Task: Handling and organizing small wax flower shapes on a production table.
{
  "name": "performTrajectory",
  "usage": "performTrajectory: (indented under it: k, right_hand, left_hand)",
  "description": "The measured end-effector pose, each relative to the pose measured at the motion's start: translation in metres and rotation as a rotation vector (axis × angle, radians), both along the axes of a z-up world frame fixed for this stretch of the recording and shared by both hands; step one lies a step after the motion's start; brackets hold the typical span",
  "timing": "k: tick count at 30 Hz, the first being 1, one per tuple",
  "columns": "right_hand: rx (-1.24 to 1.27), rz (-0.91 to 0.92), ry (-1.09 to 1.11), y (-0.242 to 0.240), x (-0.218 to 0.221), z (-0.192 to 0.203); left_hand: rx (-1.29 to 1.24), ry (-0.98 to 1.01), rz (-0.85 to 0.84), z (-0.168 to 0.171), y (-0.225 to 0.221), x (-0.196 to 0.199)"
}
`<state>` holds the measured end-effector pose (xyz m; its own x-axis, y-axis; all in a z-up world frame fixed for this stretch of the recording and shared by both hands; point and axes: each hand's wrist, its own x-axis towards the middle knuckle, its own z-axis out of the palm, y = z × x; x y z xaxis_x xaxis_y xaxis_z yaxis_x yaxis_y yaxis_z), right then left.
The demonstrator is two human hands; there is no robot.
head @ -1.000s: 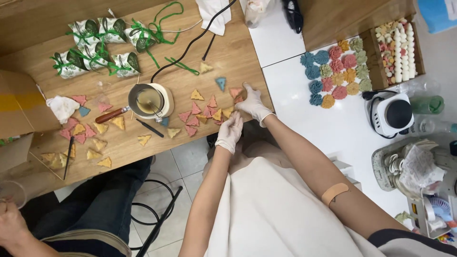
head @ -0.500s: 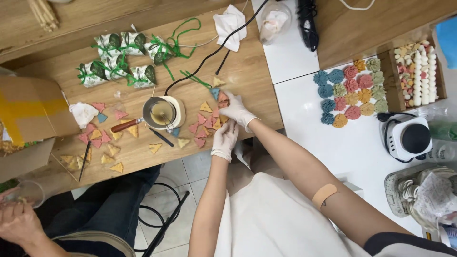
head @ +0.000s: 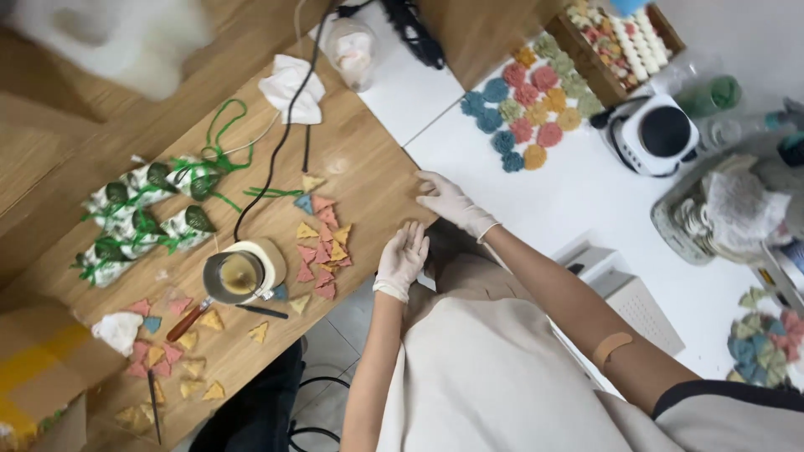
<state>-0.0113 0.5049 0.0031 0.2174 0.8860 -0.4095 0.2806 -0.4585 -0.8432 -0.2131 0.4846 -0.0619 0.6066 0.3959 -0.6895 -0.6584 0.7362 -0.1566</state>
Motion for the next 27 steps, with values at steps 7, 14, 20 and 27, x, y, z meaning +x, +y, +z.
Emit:
performTrajectory:
  k: [7, 14, 20, 27]
  right_hand:
    - [-0.004, -0.201, -0.254, -0.079, 0.116, 0.037]
    - [-0.063, -0.288, -0.901, -0.078, 0.144, 0.059]
    - [0.006, -0.199, -0.989, -0.055, 0.144, 0.027]
    - [-0.165, -0.101, -1.098, -0.046, 0.149, 0.014]
  left_hand:
    - [0.059, 0.032, -0.195, 0.001, 0.021, 0.024]
    - [0.041, 0.110, -0.297, 0.016, 0.002, 0.034]
    - [0.045, 0.121, -0.222, 0.023, 0.001, 0.009]
    - [0.027, 0.135, -0.085, 0.028, -0.017, -0.023]
